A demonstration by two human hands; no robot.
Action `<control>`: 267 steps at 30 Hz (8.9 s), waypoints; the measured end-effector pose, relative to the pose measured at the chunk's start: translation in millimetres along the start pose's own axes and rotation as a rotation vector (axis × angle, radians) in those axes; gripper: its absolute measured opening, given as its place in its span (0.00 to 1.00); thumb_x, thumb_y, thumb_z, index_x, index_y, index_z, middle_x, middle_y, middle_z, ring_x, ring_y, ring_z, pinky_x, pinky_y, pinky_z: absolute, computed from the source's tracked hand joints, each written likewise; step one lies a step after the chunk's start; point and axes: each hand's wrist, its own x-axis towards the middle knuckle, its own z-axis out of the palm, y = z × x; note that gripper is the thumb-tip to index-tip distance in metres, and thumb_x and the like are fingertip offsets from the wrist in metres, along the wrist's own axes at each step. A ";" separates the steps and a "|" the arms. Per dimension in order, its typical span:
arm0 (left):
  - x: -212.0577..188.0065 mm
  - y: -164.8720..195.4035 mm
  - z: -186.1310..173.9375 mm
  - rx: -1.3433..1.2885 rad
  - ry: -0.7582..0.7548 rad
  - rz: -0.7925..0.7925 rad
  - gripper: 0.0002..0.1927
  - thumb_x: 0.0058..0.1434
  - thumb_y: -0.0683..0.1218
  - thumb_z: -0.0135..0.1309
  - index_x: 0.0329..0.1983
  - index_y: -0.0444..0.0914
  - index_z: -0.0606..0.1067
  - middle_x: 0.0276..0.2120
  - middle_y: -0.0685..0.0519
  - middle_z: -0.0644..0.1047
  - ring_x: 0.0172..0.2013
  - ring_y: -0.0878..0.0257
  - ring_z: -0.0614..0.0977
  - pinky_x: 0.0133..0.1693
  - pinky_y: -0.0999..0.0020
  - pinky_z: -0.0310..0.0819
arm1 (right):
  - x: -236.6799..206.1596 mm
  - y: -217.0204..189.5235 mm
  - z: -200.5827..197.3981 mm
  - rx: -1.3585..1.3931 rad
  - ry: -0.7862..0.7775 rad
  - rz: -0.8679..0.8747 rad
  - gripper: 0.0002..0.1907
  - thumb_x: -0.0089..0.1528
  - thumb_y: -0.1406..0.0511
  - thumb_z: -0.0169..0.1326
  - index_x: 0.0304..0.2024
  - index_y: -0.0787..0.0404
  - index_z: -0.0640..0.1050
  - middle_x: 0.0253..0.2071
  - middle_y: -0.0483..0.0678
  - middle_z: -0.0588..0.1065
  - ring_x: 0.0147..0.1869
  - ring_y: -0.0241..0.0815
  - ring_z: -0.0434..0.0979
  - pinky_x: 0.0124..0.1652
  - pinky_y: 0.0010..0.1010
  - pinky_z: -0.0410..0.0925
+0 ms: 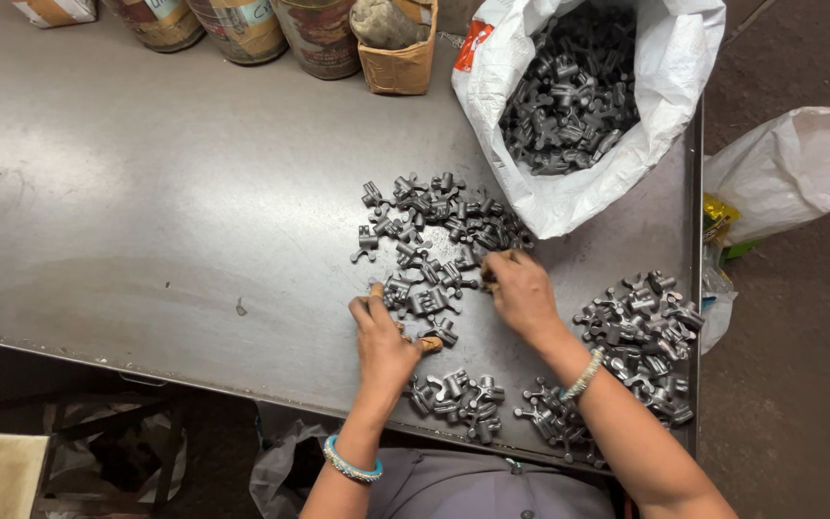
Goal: The person picks small metal fittings one at a time from a metal table, turns each piece over in both hands, and places it into one of two piles on the table, occasionally tossing pieces into a large open sack of parts. The person continues this sorting and inspection cycle throughout the episode.
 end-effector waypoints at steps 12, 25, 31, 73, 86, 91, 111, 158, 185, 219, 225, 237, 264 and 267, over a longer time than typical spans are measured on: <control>0.6 47.7 30.3 -0.136 -0.066 0.107 0.47 0.42 0.36 0.69 0.67 0.34 0.61 0.51 0.41 0.67 0.47 0.45 0.75 0.51 0.53 0.70 | -67.2 29.9 -14.5 1.868 0.064 0.580 0.20 0.56 0.76 0.61 0.50 0.62 0.74 0.50 0.51 0.78 0.54 0.45 0.80 0.53 0.37 0.74; -42.8 29.1 31.4 -0.770 -0.348 0.186 0.20 0.52 0.37 0.65 0.50 0.36 0.82 0.40 0.54 0.77 0.41 0.64 0.84 0.47 0.70 0.79 | -97.3 23.6 4.0 1.951 0.024 0.874 0.16 0.61 0.72 0.58 0.52 0.68 0.76 0.48 0.55 0.78 0.51 0.49 0.79 0.55 0.39 0.72; -44.4 26.4 35.5 -0.719 -0.319 0.198 0.15 0.51 0.36 0.66 0.44 0.35 0.84 0.38 0.55 0.77 0.41 0.65 0.83 0.46 0.71 0.77 | -111.3 26.9 14.8 2.030 -0.029 0.843 0.16 0.59 0.72 0.60 0.50 0.69 0.78 0.47 0.54 0.79 0.51 0.46 0.79 0.55 0.36 0.72; -49.7 13.0 51.5 -1.032 -0.492 -0.120 0.06 0.60 0.40 0.65 0.36 0.32 0.80 0.31 0.56 0.81 0.32 0.72 0.78 0.36 0.75 0.74 | -117.6 34.8 14.5 1.562 -0.066 0.706 0.18 0.66 0.61 0.55 0.51 0.69 0.81 0.26 0.41 0.74 0.25 0.28 0.69 0.22 0.20 0.63; -35.8 -8.3 25.8 -0.450 -0.102 0.203 0.06 0.57 0.41 0.62 0.37 0.35 0.81 0.32 0.51 0.84 0.33 0.63 0.83 0.37 0.68 0.76 | -49.1 60.6 -13.7 1.786 0.097 0.232 0.08 0.63 0.68 0.63 0.41 0.64 0.76 0.34 0.55 0.79 0.30 0.39 0.79 0.26 0.27 0.72; -30.3 -20.5 20.9 -0.468 -0.031 0.090 0.07 0.58 0.39 0.61 0.40 0.34 0.80 0.33 0.50 0.83 0.33 0.63 0.83 0.35 0.69 0.75 | -34.6 27.3 -3.7 0.927 -0.121 0.420 0.16 0.54 0.72 0.64 0.43 0.58 0.76 0.42 0.51 0.80 0.42 0.41 0.81 0.39 0.30 0.75; -26.5 -6.2 18.3 -0.632 -0.161 0.070 0.26 0.58 0.31 0.55 0.60 0.35 0.76 0.47 0.52 0.84 0.45 0.65 0.85 0.49 0.71 0.79 | -55.9 3.9 16.5 0.685 -0.288 0.402 0.16 0.53 0.73 0.66 0.42 0.64 0.75 0.38 0.50 0.79 0.42 0.39 0.81 0.43 0.30 0.73; -39.4 8.9 17.0 -0.430 -0.116 0.439 0.16 0.43 0.49 0.72 0.31 0.38 0.82 0.30 0.54 0.81 0.37 0.57 0.77 0.41 0.62 0.71 | -78.8 57.1 10.6 1.294 -0.548 0.699 0.14 0.58 0.65 0.67 0.40 0.65 0.76 0.28 0.45 0.75 0.24 0.32 0.69 0.22 0.23 0.62; -33.2 2.9 22.4 -0.591 -0.180 0.184 0.25 0.52 0.36 0.65 0.55 0.38 0.79 0.44 0.52 0.82 0.43 0.63 0.84 0.46 0.70 0.80 | -73.9 35.3 14.0 1.592 -0.203 0.500 0.20 0.56 0.78 0.60 0.49 0.65 0.73 0.54 0.54 0.77 0.57 0.43 0.78 0.56 0.34 0.72; -36.5 -5.1 31.9 -0.702 -0.336 0.175 0.14 0.51 0.35 0.60 0.41 0.35 0.83 0.37 0.52 0.82 0.38 0.64 0.84 0.44 0.71 0.79 | -112.7 42.9 30.9 1.628 -0.137 0.593 0.16 0.59 0.73 0.61 0.49 0.66 0.75 0.47 0.53 0.78 0.49 0.40 0.79 0.47 0.31 0.75; -37.8 -7.5 31.6 -0.706 -0.352 0.150 0.12 0.52 0.36 0.62 0.41 0.35 0.83 0.37 0.52 0.83 0.38 0.65 0.84 0.44 0.71 0.79 | -122.0 42.8 35.1 1.619 -0.150 0.602 0.17 0.59 0.74 0.61 0.50 0.66 0.74 0.47 0.53 0.77 0.49 0.41 0.79 0.47 0.31 0.74; -35.9 -7.1 30.2 -0.687 -0.390 0.217 0.15 0.51 0.35 0.60 0.43 0.34 0.83 0.38 0.52 0.83 0.40 0.63 0.84 0.46 0.69 0.77 | -136.1 40.7 36.4 1.580 -0.060 0.530 0.16 0.57 0.78 0.60 0.47 0.67 0.75 0.47 0.50 0.78 0.51 0.40 0.78 0.51 0.31 0.74; -37.0 -24.3 -28.6 -0.072 -0.278 0.485 0.13 0.44 0.34 0.59 0.33 0.39 0.81 0.37 0.48 0.77 0.45 0.49 0.76 0.49 0.57 0.72 | -39.6 34.7 16.9 0.882 -0.200 0.254 0.26 0.52 0.78 0.64 0.52 0.61 0.75 0.48 0.49 0.75 0.53 0.41 0.76 0.53 0.33 0.72; -35.1 -8.4 -8.9 -0.326 -0.221 0.302 0.08 0.56 0.42 0.62 0.39 0.38 0.82 0.35 0.50 0.82 0.41 0.53 0.80 0.45 0.60 0.75 | -62.7 40.9 17.6 1.396 -0.184 0.361 0.26 0.51 0.79 0.63 0.52 0.64 0.75 0.49 0.50 0.76 0.52 0.40 0.77 0.52 0.31 0.74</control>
